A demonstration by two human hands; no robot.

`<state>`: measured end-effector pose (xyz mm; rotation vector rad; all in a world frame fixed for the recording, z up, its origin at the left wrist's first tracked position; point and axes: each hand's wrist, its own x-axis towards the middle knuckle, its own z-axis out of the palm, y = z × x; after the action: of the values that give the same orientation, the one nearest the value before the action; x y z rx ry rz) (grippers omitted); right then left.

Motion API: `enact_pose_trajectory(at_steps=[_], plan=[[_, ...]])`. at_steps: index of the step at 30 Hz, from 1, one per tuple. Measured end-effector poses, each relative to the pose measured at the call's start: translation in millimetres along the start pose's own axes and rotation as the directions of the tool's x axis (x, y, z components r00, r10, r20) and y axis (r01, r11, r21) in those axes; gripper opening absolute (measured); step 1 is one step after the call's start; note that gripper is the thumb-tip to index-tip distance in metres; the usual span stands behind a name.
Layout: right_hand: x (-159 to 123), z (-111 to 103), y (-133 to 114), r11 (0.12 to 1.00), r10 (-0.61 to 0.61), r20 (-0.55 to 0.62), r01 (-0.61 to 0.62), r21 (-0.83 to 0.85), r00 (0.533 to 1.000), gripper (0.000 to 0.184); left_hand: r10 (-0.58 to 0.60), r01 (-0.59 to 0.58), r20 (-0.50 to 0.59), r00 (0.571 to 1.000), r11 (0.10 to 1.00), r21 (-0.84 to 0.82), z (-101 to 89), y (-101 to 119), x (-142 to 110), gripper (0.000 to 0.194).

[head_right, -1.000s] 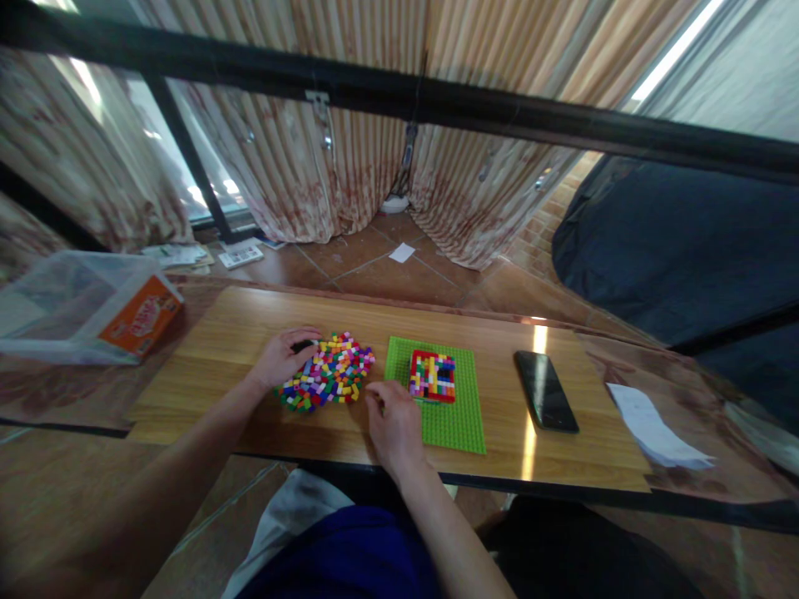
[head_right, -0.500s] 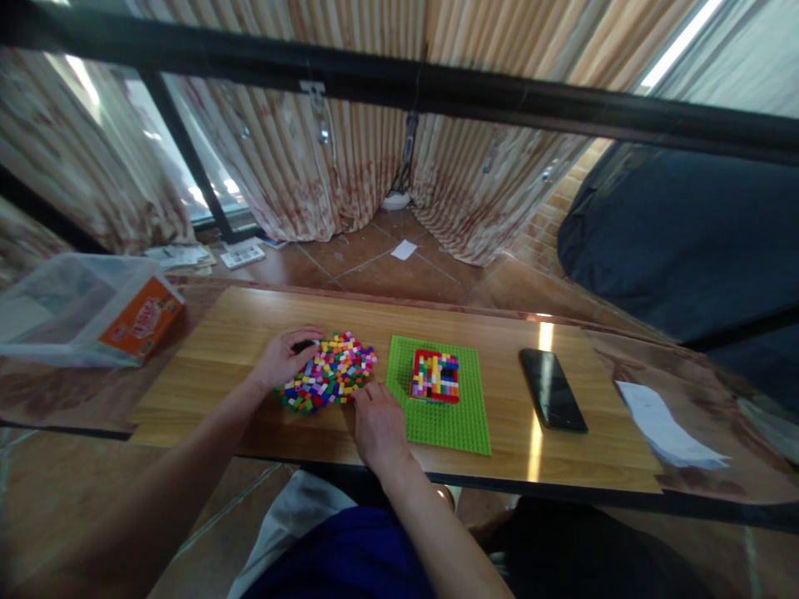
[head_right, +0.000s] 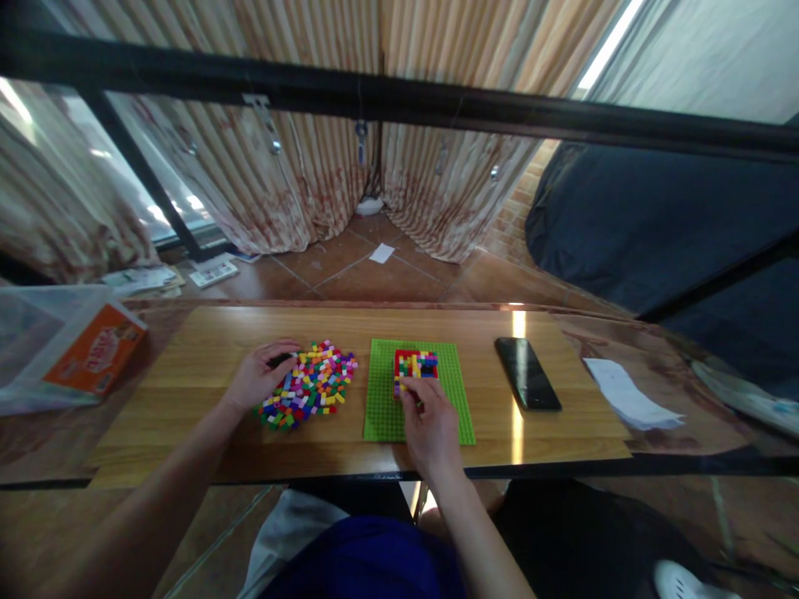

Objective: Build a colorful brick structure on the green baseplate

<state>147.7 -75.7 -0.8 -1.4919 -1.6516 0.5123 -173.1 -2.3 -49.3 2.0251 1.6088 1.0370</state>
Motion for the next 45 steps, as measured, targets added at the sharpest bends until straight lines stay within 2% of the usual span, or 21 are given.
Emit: enact_pose_trajectory(at_steps=[3, 6, 15, 21, 29, 39, 45], plan=[[10.3, -14.3, 15.7, 0.995, 0.096, -0.11, -0.096, 0.0, 0.989, 0.022, -0.005, 0.005, 0.008, 1.0, 1.0, 0.006, -1.3, 1.2, 0.8, 0.029], [19.8, -16.7, 25.4, 0.991, 0.13, -0.15, -0.135, -0.02, 0.98, 0.024, -0.01, 0.01, 0.019, 1.0, 1.0, 0.005, -2.7, 2.3, 1.5, 0.029], [37.7, -1.3, 33.0, 0.953, 0.036, -0.138, -0.076, -0.293, 0.99, 0.023, -0.017, 0.017, 0.029, 0.999, 1.0, 0.006, -4.2, 2.7, 3.3, 0.031], [40.7, 0.1, 32.4, 0.934, 0.05, -0.122, -0.09, -0.347, 0.991, 0.019, -0.034, 0.034, 0.024, 0.999, 0.999, 0.006, -2.7, 2.1, 2.9, 0.034], [41.8, -3.5, 27.6, 0.963, 0.103, -0.135, -0.133, -0.236, 0.985, 0.019, -0.008, 0.008, 0.027, 1.0, 1.0, 0.011, -3.2, 1.7, 2.9, 0.033], [45.1, -1.0, 28.5, 0.962, 0.263, -0.177, -0.272, -0.026, 0.948, 0.02, 0.0, -0.001, 0.016, 1.0, 1.0, 0.019, -2.9, 1.0, 2.4, 0.032], [50.4, -0.1, 38.0, 0.927, 0.363, -0.116, -0.346, 0.144, 0.924, 0.022, -0.004, 0.003, 0.014, 1.0, 1.0, 0.022, -1.5, -1.3, 2.0, 0.032]])
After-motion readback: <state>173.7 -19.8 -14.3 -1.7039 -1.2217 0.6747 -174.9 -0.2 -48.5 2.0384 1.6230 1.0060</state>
